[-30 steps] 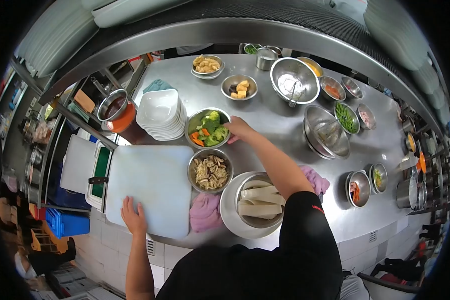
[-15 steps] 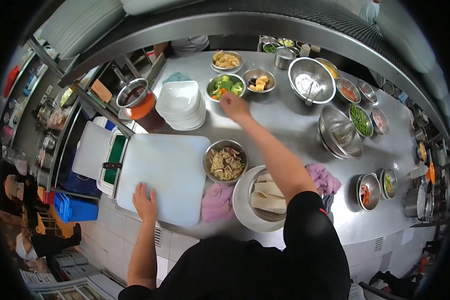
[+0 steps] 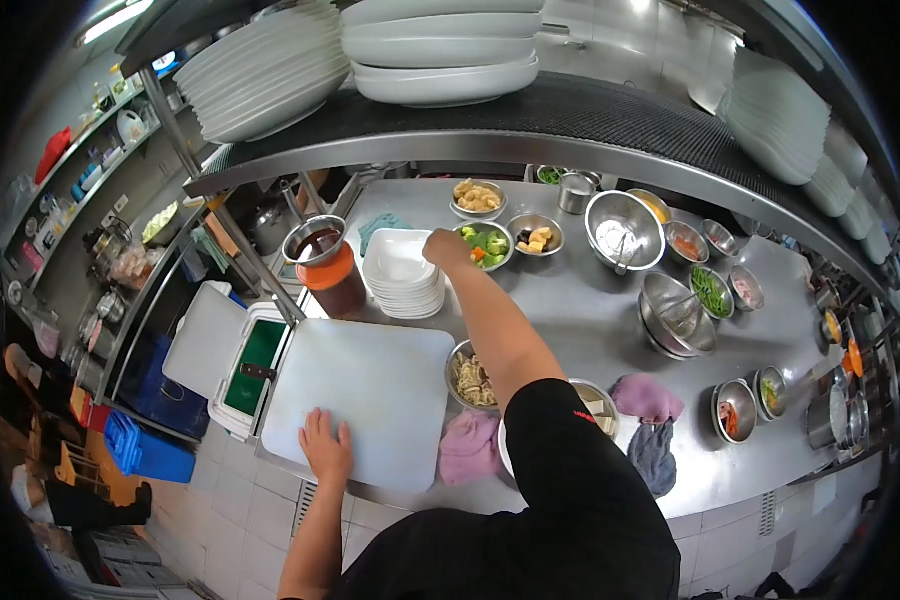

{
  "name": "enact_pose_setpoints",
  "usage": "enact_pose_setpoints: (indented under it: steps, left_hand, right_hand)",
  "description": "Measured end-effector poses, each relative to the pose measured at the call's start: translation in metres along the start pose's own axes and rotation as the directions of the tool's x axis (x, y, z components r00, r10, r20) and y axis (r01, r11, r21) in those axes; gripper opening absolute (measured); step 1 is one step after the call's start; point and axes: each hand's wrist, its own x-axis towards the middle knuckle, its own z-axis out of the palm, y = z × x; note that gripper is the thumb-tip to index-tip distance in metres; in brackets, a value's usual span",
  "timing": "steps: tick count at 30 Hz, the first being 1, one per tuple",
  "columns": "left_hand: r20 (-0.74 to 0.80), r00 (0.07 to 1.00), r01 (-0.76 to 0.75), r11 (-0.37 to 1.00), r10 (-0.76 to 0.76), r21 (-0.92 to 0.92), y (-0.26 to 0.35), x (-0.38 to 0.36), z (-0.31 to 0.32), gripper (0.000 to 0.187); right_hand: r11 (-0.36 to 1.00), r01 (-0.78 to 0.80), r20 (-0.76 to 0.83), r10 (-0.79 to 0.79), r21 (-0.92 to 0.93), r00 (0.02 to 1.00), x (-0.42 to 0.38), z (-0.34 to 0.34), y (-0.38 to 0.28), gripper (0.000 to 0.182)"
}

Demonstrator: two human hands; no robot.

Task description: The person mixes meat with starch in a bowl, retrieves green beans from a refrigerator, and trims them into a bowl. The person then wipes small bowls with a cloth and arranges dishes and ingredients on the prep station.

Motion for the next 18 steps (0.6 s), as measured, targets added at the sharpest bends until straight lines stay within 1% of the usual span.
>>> enact_pose_setpoints:
  steps: [1, 3, 4, 6, 7, 9, 10, 12, 13, 14, 16, 17, 18]
  left_hand:
    - [0.000, 1.000, 0.004, 1.000, -0.004, -0.003, -0.001, 0.001, 0.000, 0.043]
    - [-0.003, 1.000, 0.006, 1.000, -0.006, -0.011, -0.004, 0.001, 0.002, 0.043]
    - [-0.009, 1.000, 0.007, 1.000, -0.007, -0.002, -0.006, 0.001, 0.005, 0.044]
    - [-0.025, 1.000, 0.010, 1.000, -0.010, 0.004, -0.008, 0.004, 0.004, 0.044]
    - [-0.018, 1.000, 0.011, 1.000, -0.011, 0.001, -0.007, 0.004, 0.002, 0.044]
    - [-0.018, 0.999, 0.031, 1.000, -0.031, -0.004, -0.007, 0.002, 0.002, 0.045]
    - [-0.019, 1.000, 0.023, 1.000, -0.023, -0.008, -0.008, 0.002, 0.003, 0.045]
    - [-0.029, 0.999, 0.033, 0.999, -0.033, -0.007, -0.009, 0.005, 0.002, 0.046]
    - [-0.016, 0.999, 0.034, 0.999, -0.035, -0.018, -0.009, 0.005, 0.001, 0.046]
    - [0.002, 0.999, 0.034, 0.999, -0.034, -0.029, -0.009, 0.005, -0.001, 0.046]
    - [-0.010, 0.999, 0.030, 0.999, -0.031, -0.027, -0.009, 0.005, -0.003, 0.046]
    - [-0.024, 1.000, 0.013, 0.999, -0.014, -0.029, -0.008, 0.005, -0.003, 0.045]
    - [-0.015, 1.000, 0.022, 0.999, -0.022, -0.027, -0.008, 0.005, -0.002, 0.045]
  right_hand:
    - [1.000, -0.002, -0.003, 0.002, -0.009, 1.000, -0.005, -0.005, -0.004, 0.031]
    - [0.995, 0.095, -0.075, -0.095, 0.003, 0.993, -0.007, -0.010, -0.009, 0.029]
    - [0.995, 0.098, -0.082, -0.098, -0.001, 0.992, -0.008, -0.012, -0.013, 0.029]
    - [0.988, 0.147, -0.177, -0.153, -0.048, 0.972, -0.001, -0.006, -0.012, 0.032]
    - [0.987, 0.154, -0.181, -0.161, -0.052, 0.970, 0.004, -0.001, -0.011, 0.032]
    - [0.963, 0.178, -0.254, -0.228, -0.204, 0.940, 0.013, 0.009, -0.009, 0.039]
    - [0.958, 0.196, -0.251, -0.246, -0.211, 0.936, 0.017, 0.011, -0.012, 0.039]
    - [0.850, 0.337, -0.263, -0.461, -0.405, 0.848, 0.019, 0.014, -0.027, 0.041]
    - [0.774, 0.449, -0.322, -0.607, -0.446, 0.726, 0.021, 0.018, -0.036, 0.039]
    - [0.769, 0.461, -0.314, -0.615, -0.443, 0.724, 0.022, 0.021, -0.052, 0.039]
    - [0.890, 0.410, -0.155, -0.442, -0.200, 0.883, 0.017, 0.027, -0.092, 0.047]
    - [0.888, 0.415, -0.143, -0.445, -0.199, 0.884, 0.009, 0.026, -0.106, 0.047]
    - [0.907, 0.378, 0.028, -0.380, -0.184, 0.925, 0.002, 0.025, -0.117, 0.051]
